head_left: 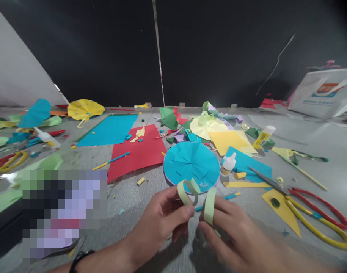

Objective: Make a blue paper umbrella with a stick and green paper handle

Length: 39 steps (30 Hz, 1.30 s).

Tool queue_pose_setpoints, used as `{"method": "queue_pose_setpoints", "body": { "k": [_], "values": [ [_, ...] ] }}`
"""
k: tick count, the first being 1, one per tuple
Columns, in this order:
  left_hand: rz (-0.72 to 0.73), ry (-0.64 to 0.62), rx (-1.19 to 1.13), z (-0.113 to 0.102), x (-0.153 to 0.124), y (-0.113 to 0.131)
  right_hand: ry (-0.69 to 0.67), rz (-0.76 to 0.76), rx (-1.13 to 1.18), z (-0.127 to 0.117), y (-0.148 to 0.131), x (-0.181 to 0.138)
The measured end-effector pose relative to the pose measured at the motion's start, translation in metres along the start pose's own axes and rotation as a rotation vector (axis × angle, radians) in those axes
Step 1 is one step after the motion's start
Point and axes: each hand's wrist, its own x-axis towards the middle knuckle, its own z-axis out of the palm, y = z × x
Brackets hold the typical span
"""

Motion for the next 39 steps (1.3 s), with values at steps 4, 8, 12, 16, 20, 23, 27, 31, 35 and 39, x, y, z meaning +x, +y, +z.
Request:
{"method": "queue_pose_setpoints", "body": {
  "k": [4,8,12,16,20,23,27,31,35,39],
  "values": [
    [-0.007,0.04,0.042,0.0,0.001,-0.002,0.012,0.026,0.061,0.004,-0.004,-0.005],
    [-0.024,0.012,0.053,0.0,0.001,-0.004,0.143,0.107,0.137,0.004,-0.002,-0.004],
    [-0.028,0.027,0.045,0.0,0.001,-0.004,0.295,0.174,0.35,0.003,0.003,0.001],
    [-0.02,0.034,0.015,0.0,0.002,-0.005,0.265,0.278,0.654,0.006,0.008,0.002],
    [-0.008,0.035,0.003,0.0,0.002,-0.003,0.294,0.271,0.797,0.011,0.013,0.0],
    [-0.004,0.047,-0.005,0.002,0.003,-0.001,0.367,0.284,0.777,0.011,0.012,0.001],
    [-0.009,0.067,-0.018,0.001,0.001,0.0,0.434,0.352,0.757,0.007,0.008,0.007],
    [-0.009,0.068,-0.047,0.0,0.0,0.0,0.471,0.399,0.708,0.006,0.008,0.011],
    [-0.005,0.065,-0.058,0.001,0.001,0.0,0.439,0.399,0.685,0.009,0.011,0.009],
    [0.002,0.061,-0.058,0.001,0.002,-0.001,0.379,0.416,0.61,0.016,0.014,0.006]
  ]
}}
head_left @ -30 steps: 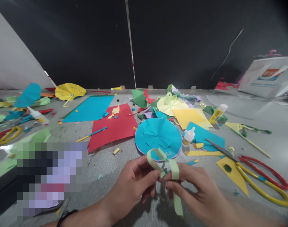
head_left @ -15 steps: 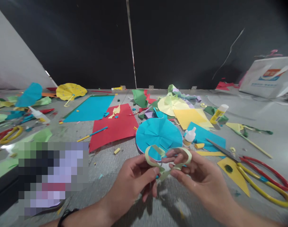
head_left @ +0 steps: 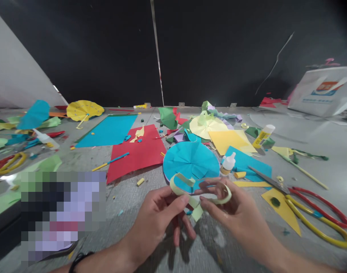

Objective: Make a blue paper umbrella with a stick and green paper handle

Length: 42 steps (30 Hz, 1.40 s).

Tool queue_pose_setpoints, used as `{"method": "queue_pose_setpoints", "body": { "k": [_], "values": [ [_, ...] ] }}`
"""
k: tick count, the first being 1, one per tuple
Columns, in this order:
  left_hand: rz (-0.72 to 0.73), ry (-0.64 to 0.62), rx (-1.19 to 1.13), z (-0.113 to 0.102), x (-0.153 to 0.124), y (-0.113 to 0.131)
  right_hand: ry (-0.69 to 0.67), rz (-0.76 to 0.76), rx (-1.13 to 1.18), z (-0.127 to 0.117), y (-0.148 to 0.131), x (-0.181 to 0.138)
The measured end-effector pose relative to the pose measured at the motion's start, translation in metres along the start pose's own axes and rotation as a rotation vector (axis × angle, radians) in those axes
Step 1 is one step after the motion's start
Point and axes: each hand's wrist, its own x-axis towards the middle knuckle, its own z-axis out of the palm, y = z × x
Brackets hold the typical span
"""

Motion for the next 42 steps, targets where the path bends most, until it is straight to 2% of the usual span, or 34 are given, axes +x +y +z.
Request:
{"method": "queue_pose_setpoints", "body": {
  "k": [3,8,12,15,20,32,34,39,42],
  "values": [
    [0.006,0.01,0.002,-0.001,0.001,-0.001,0.019,-0.083,-0.159,0.001,0.005,-0.001],
    [0.005,0.008,0.022,-0.002,0.002,-0.002,0.18,-0.303,-0.55,-0.003,0.01,-0.003],
    [0.004,0.017,0.034,-0.002,0.001,-0.002,0.145,-0.447,-0.71,-0.007,0.008,-0.005],
    [0.003,0.01,0.025,-0.002,0.002,-0.002,0.071,-0.485,-0.675,-0.007,0.004,-0.007],
    [0.001,0.009,0.048,-0.002,0.001,-0.001,-0.118,-0.454,-0.582,-0.008,0.001,-0.008],
    [0.005,0.09,0.138,0.0,0.002,0.002,-0.22,-0.509,-0.414,-0.007,-0.02,-0.007],
    [0.004,0.093,0.171,-0.001,0.002,0.001,-0.227,-0.466,-0.354,-0.007,-0.023,-0.007],
    [-0.022,0.048,0.196,-0.003,0.002,-0.002,-0.195,-0.218,-0.127,-0.007,-0.017,-0.007],
    [-0.032,0.034,0.192,-0.002,0.001,-0.002,-0.196,-0.124,-0.011,-0.009,-0.013,-0.006]
  ]
}}
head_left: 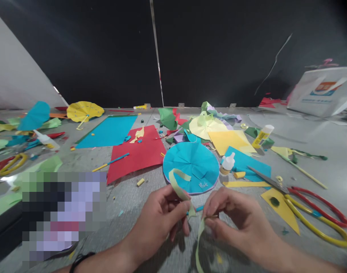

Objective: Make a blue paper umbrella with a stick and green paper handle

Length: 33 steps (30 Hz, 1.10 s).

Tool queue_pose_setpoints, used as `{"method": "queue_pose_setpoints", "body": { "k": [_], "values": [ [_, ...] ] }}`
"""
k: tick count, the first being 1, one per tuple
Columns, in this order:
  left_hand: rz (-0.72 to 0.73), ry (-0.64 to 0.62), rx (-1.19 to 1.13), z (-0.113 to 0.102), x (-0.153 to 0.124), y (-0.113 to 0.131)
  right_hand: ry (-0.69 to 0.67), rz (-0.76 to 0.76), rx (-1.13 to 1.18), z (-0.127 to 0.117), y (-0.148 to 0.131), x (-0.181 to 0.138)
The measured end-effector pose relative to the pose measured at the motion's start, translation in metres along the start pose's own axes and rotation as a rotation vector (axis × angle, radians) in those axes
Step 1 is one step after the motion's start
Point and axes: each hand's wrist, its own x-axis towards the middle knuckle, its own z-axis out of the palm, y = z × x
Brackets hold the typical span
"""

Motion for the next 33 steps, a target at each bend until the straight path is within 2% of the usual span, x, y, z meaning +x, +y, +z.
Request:
{"method": "queue_pose_setpoints", "body": {
  "k": [3,7,15,19,22,26,28,30,31,33],
  "values": [
    [0.004,-0.018,0.014,0.001,0.0,0.0,-0.037,0.044,0.022,-0.001,-0.001,0.001],
    [0.019,-0.01,0.023,0.002,-0.001,0.0,-0.078,0.073,-0.091,0.001,-0.006,0.002],
    [-0.009,-0.051,0.028,0.003,-0.003,-0.002,-0.02,0.23,-0.205,0.008,0.003,0.006],
    [-0.014,-0.009,0.042,0.003,-0.003,-0.003,0.0,0.185,-0.351,0.001,0.006,0.012],
    [0.004,0.024,0.071,0.002,-0.003,-0.003,0.019,0.065,-0.584,-0.011,0.008,0.018],
    [0.003,0.057,0.083,-0.002,-0.001,-0.006,0.231,-0.099,-0.783,-0.035,0.008,0.027],
    [-0.007,0.069,0.065,-0.003,0.0,-0.007,0.484,-0.262,-0.918,-0.051,0.009,0.032],
    [-0.009,0.072,0.042,-0.004,0.002,-0.007,0.634,-0.282,-1.01,-0.068,0.013,0.038],
    [-0.006,0.079,0.035,-0.004,0.003,-0.006,0.628,-0.219,-1.043,-0.075,0.017,0.042],
    [0.002,0.105,0.032,-0.004,0.004,-0.003,0.49,-0.115,-1.067,-0.087,0.027,0.048]
  ]
}}
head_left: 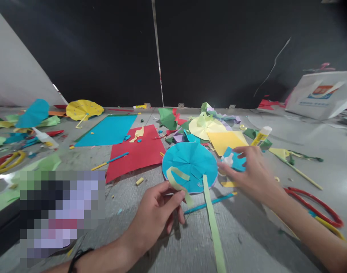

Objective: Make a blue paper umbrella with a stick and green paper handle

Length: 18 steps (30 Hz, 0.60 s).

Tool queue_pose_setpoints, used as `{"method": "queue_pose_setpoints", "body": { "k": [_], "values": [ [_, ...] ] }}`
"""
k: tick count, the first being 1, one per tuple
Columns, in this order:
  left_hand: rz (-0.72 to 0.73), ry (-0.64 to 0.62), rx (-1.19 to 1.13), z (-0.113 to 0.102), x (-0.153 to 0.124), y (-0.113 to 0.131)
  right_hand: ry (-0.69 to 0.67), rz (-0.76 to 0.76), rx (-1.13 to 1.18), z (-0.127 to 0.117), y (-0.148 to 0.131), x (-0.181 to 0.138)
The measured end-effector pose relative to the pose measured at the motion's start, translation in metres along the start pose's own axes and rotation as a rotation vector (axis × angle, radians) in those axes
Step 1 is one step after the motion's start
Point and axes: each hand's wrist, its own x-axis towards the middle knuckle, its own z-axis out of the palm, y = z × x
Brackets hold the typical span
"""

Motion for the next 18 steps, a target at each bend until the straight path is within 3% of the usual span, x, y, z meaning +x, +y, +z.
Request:
{"method": "queue_pose_setpoints", "body": {
  "k": [4,14,18],
  "values": [
    [0.02,0.02,0.001,0.0,0.0,0.005,-0.161,-0.082,0.031,0.01,0.007,0.004],
    [0.002,0.004,-0.03,0.001,-0.002,0.006,-0.159,-0.174,0.074,-0.006,-0.029,-0.014],
    [0.005,-0.004,-0.045,0.001,0.0,0.005,-0.117,-0.218,0.202,-0.01,-0.04,-0.023]
  ]
}}
